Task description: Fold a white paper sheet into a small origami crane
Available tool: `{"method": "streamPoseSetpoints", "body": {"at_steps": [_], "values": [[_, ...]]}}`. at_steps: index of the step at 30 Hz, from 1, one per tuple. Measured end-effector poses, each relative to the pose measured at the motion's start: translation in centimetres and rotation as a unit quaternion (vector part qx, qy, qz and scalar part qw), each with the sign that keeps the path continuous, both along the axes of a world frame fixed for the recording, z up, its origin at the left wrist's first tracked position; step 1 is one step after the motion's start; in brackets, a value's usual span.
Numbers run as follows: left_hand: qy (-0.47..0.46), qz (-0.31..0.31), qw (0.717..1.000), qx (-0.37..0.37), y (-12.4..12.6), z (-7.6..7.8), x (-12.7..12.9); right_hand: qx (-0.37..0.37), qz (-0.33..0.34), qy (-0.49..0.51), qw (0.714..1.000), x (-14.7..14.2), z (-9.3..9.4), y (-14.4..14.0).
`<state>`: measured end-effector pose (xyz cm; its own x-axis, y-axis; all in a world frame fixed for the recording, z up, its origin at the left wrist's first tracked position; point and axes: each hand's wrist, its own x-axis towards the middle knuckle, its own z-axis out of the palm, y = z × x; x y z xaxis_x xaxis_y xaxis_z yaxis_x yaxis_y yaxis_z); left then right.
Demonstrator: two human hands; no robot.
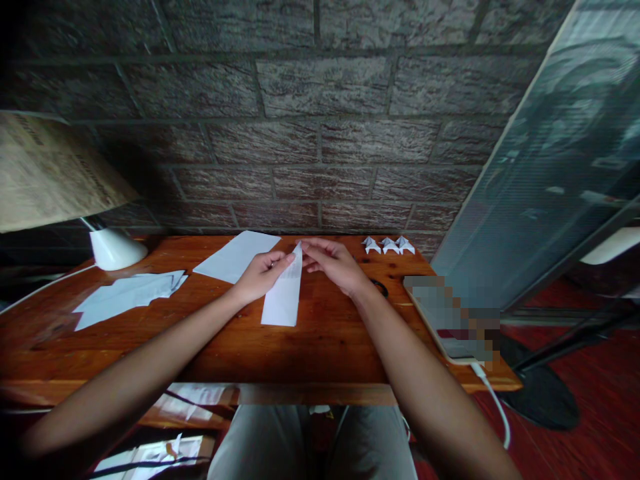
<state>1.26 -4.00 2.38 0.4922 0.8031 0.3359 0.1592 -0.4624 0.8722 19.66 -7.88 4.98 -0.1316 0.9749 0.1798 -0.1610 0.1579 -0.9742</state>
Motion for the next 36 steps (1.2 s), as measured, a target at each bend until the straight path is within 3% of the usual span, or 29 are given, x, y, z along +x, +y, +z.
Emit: {"method": "streamPoseSetpoints", "body": {"at_steps": [8, 14, 18, 24, 28, 32, 36], "values": [[0.008, 0.007, 1.0, 0.01, 0.3, -0.3, -0.2, -0.003, 0.038, -0.019, 0.999, 0.0, -0.3, 0.0], [0.018, 0.036, 0.995, 0.092, -0.2, 0.1, -0.4, -0.01, -0.008, -0.007, 1.0, 0.3, -0.6, 0.5], [0.051, -0.013, 0.986, 0.156, -0.1, 0.3, -0.9, -0.017, -0.03, 0.017, 0.999, 0.4, -0.8, 0.7], [0.095, -0.002, 0.976, 0.193, 0.1, 0.1, -1.2, -0.021, -0.033, 0.017, 0.999, 0.1, -0.5, 0.6], [0.067, 0.035, 0.985, 0.154, 0.2, -0.3, -1.0, -0.027, -0.039, 0.014, 0.999, 0.0, -0.5, 0.4], [-0.02, 0.033, 0.998, 0.04, 0.4, -0.6, -0.3, -0.027, -0.045, 0.006, 0.999, 0.1, -0.8, 0.5], [-0.088, 0.036, 0.994, -0.051, 0.3, -0.4, 0.2, -0.02, -0.056, -0.009, 0.998, 0.1, -0.9, 0.5]]}}
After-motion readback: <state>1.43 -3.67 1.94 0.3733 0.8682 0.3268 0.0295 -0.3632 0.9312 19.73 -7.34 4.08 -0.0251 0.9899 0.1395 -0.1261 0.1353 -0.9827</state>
